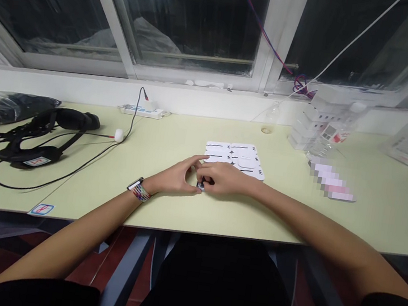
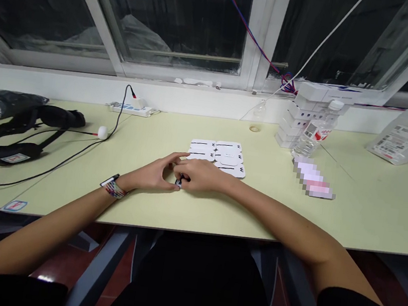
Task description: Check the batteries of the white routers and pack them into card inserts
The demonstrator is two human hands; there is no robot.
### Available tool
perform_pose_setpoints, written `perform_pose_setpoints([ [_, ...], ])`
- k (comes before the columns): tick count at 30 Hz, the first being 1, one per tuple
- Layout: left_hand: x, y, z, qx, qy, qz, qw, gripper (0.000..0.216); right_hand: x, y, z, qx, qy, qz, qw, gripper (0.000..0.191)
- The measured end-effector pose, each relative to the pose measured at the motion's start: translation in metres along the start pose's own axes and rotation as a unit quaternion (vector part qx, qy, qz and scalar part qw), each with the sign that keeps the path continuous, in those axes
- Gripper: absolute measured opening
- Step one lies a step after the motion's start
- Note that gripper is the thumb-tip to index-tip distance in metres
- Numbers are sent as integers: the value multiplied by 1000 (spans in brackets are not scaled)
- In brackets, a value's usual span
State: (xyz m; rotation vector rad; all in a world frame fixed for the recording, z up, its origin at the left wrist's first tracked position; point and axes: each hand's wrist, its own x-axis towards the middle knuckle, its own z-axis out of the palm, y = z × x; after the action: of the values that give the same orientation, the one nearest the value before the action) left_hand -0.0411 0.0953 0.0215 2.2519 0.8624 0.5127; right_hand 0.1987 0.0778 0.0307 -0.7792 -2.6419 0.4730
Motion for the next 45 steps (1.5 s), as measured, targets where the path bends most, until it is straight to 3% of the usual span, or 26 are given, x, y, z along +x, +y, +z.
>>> perform_pose_setpoints([
  [6,0,3,-2,-28,-8,11,1000,102,20,15,-4,11,-27,-43,999,16],
  [15,2,0,1,1,8,18,1000,93,28,9,-10,-14,-70,-40,997,24],
  [29,1,3,3,-26,4,20,999,97,30,9,-14,20,-28,-35,999,26],
  [32,1,1,3,5,26,19,999,90,26,10,-24,71,31,-50,996,11],
  [35,1,-2,2,21,26,17,999,87,15,12,-29,82,74,-31,993,15],
  [41,1,-1,5,-4,6,24,1000,106,-17,7,-12,-49,24,-27,998,21],
  [45,2,4,6,-6,-3,25,1000,103,-20,1,-9,-33,10,-3,999,19],
])
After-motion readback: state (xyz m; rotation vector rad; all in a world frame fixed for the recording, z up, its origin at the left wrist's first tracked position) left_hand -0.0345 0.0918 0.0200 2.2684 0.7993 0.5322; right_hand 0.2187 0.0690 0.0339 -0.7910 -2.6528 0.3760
